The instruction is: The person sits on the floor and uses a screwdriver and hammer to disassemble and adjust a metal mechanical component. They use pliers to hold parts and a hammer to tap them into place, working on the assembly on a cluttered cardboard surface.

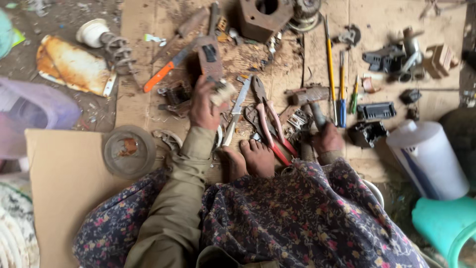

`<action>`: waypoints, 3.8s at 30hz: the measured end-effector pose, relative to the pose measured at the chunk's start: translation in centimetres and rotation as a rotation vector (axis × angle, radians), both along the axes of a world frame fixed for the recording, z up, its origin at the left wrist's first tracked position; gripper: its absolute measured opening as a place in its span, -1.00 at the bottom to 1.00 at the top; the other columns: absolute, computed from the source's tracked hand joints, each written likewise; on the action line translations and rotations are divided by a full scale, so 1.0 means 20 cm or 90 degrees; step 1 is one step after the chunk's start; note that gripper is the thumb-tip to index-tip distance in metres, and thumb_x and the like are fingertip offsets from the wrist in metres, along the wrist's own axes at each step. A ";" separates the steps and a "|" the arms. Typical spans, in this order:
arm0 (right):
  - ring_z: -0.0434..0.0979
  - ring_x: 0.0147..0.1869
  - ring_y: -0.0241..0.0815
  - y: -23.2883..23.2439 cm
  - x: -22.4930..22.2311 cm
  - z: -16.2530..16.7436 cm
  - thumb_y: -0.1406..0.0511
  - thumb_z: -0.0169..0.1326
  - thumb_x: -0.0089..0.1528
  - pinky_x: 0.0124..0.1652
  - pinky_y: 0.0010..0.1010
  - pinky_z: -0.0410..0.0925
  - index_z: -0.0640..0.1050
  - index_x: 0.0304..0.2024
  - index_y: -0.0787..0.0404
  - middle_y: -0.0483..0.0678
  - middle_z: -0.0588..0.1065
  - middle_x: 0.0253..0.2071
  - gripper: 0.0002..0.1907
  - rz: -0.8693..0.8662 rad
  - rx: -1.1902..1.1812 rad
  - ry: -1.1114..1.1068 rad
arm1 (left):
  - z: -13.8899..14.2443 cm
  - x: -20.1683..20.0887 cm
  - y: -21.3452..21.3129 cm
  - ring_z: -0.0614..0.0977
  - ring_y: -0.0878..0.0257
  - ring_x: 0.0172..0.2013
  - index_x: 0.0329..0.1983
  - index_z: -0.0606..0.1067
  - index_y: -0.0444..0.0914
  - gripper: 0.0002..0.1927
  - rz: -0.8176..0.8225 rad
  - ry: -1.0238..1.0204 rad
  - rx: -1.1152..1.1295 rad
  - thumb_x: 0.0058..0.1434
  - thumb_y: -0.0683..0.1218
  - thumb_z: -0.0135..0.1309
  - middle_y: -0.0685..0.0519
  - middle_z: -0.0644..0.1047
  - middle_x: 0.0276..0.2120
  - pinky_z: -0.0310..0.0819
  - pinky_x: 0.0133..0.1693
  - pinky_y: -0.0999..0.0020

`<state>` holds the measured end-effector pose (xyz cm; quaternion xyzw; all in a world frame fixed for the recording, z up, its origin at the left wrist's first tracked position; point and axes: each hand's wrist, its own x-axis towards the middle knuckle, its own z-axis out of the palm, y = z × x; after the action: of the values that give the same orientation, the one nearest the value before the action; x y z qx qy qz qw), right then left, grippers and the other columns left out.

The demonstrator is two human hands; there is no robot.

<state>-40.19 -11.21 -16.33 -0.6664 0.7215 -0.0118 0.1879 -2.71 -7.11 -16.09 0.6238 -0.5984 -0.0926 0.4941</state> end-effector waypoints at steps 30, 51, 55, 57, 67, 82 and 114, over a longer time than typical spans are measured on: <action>0.51 -0.47 -0.22 0.03 0.56 0.39 0.07 -0.01 0.35 -0.47 -0.37 0.40 0.26 0.22 0.31 -0.08 0.49 -0.48 -0.45 0.415 0.177 -0.406 | 0.03 0.05 -0.07 0.20 -0.28 0.33 0.50 -0.09 -0.29 0.43 -0.013 -0.027 0.210 -0.33 0.04 0.59 -0.34 0.14 0.34 0.09 0.33 -0.11; 0.52 -0.49 -0.13 0.03 0.60 0.44 0.04 -0.04 0.38 -0.47 -0.23 0.40 0.45 0.00 0.32 0.04 0.54 -0.50 -0.55 0.323 0.152 -0.398 | 0.03 0.09 -0.01 0.25 -0.28 0.37 0.54 0.03 -0.28 0.29 0.008 0.024 0.170 -0.15 0.08 0.55 -0.32 0.20 0.39 0.16 0.35 -0.06; 0.47 -0.56 -0.17 0.02 0.57 0.62 -0.03 -0.03 0.34 -0.51 -0.25 0.35 0.43 -0.11 0.31 0.01 0.51 -0.58 -0.50 0.255 0.092 -0.361 | 0.02 0.10 -0.02 0.31 -0.23 0.36 0.52 0.08 -0.27 0.21 -0.024 0.047 0.122 -0.13 0.04 0.51 -0.25 0.25 0.37 0.23 0.38 0.00; 0.45 -0.59 -0.19 0.01 0.57 0.66 -0.05 -0.03 0.31 -0.55 -0.28 0.34 0.42 -0.14 0.30 -0.01 0.49 -0.60 -0.49 0.211 0.081 -0.367 | 0.02 0.12 -0.02 0.28 -0.22 0.36 0.50 0.08 -0.28 0.20 -0.043 0.040 0.102 -0.14 0.05 0.52 -0.27 0.23 0.36 0.21 0.36 -0.03; 0.38 -0.56 -0.31 0.10 0.39 0.53 0.01 0.00 0.35 -0.55 -0.38 0.27 0.43 -0.11 0.35 -0.08 0.44 -0.60 -0.51 0.136 0.162 -0.432 | -0.09 -0.02 0.00 0.24 0.04 0.43 -0.05 0.60 -0.09 -0.62 -0.013 -0.176 0.141 0.10 0.02 0.44 0.12 0.47 0.20 0.00 0.44 -0.10; 0.32 -0.52 -0.35 0.17 0.27 0.38 0.00 0.01 0.34 -0.54 -0.43 0.22 0.44 -0.01 0.32 -0.12 0.42 -0.52 -0.50 0.006 0.188 -0.531 | -0.02 -0.47 -0.23 0.37 -0.26 0.23 0.08 0.46 -0.28 -0.37 -0.167 -0.368 0.305 -0.17 -0.33 0.13 -0.20 0.39 0.18 0.38 0.14 -0.08; 0.40 -0.52 -0.24 0.19 0.15 -0.02 0.05 0.04 0.35 -0.49 -0.35 0.30 0.45 0.00 0.32 -0.05 0.43 -0.52 -0.55 -0.100 0.242 -0.428 | 0.04 0.68 -0.41 0.59 0.15 -0.27 -0.09 0.45 -0.33 -0.80 -0.018 0.669 0.022 0.38 -0.19 0.25 0.03 0.51 -0.27 0.54 -0.15 0.18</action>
<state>-37.24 -7.48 -16.64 -0.5213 0.6578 -0.1096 0.5325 10.88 -15.39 -15.39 0.4935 -0.2765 -0.4096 0.7158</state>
